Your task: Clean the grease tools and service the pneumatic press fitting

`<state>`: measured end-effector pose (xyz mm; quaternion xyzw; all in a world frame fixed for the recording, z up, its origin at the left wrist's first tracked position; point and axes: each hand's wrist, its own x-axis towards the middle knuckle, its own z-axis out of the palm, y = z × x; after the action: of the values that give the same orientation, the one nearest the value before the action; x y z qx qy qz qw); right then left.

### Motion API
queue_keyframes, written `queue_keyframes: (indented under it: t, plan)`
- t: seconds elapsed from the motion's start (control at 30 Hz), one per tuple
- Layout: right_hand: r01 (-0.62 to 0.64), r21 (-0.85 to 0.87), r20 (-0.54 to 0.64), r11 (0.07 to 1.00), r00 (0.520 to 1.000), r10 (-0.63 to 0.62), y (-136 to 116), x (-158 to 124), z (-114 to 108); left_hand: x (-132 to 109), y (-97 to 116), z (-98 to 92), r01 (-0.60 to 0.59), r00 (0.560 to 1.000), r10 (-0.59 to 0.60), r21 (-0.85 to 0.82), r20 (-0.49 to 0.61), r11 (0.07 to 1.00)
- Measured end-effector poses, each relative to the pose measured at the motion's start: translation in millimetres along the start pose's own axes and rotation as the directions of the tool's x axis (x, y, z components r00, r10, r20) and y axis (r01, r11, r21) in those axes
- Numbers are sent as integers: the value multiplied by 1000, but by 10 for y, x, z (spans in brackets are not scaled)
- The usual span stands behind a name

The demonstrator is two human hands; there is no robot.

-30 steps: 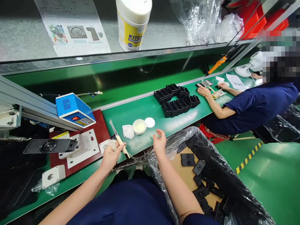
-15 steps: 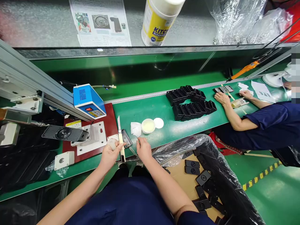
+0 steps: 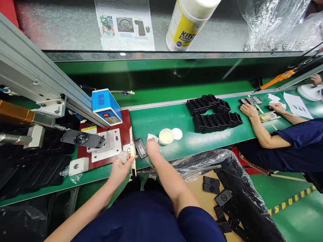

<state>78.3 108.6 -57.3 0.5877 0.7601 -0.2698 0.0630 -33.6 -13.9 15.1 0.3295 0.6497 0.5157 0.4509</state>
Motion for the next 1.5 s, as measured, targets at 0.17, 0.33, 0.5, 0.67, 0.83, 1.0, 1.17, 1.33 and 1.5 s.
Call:
queue_keyframes:
  t: [0.17,0.33,0.5,0.67,0.83,1.0,1.17,1.33,1.5]
  plan:
    - [-44,593,-107,804,985,133,78,-322,-121,33,-57,-45,-85,996,81,114,33,990]
    - [92,935,-153,342,976,156,1,-704,-318,46,-51,43,-132,987,112,197,112,971]
    - [172,985,-171,1,979,109,-204,-905,-476,32,0,130,-196,971,154,239,185,951]
    - [150,910,-152,-386,988,25,-338,-989,-495,-2,83,139,-226,960,172,249,220,942]
    - [117,892,-114,-436,993,35,-376,-982,-459,-39,160,95,-306,930,210,319,302,897]
    - [120,902,-99,-416,993,71,-364,-965,-506,-46,244,42,-365,916,234,434,325,824]
    - [139,902,-102,-409,989,110,-347,-966,-626,-92,266,37,-400,909,267,485,322,778]
    - [198,910,-134,-363,972,194,-266,-918,-751,-164,241,45,-417,897,267,476,353,774]
    - [248,915,-188,-319,960,207,-181,-874,-847,-178,281,43,-454,880,308,456,361,765]
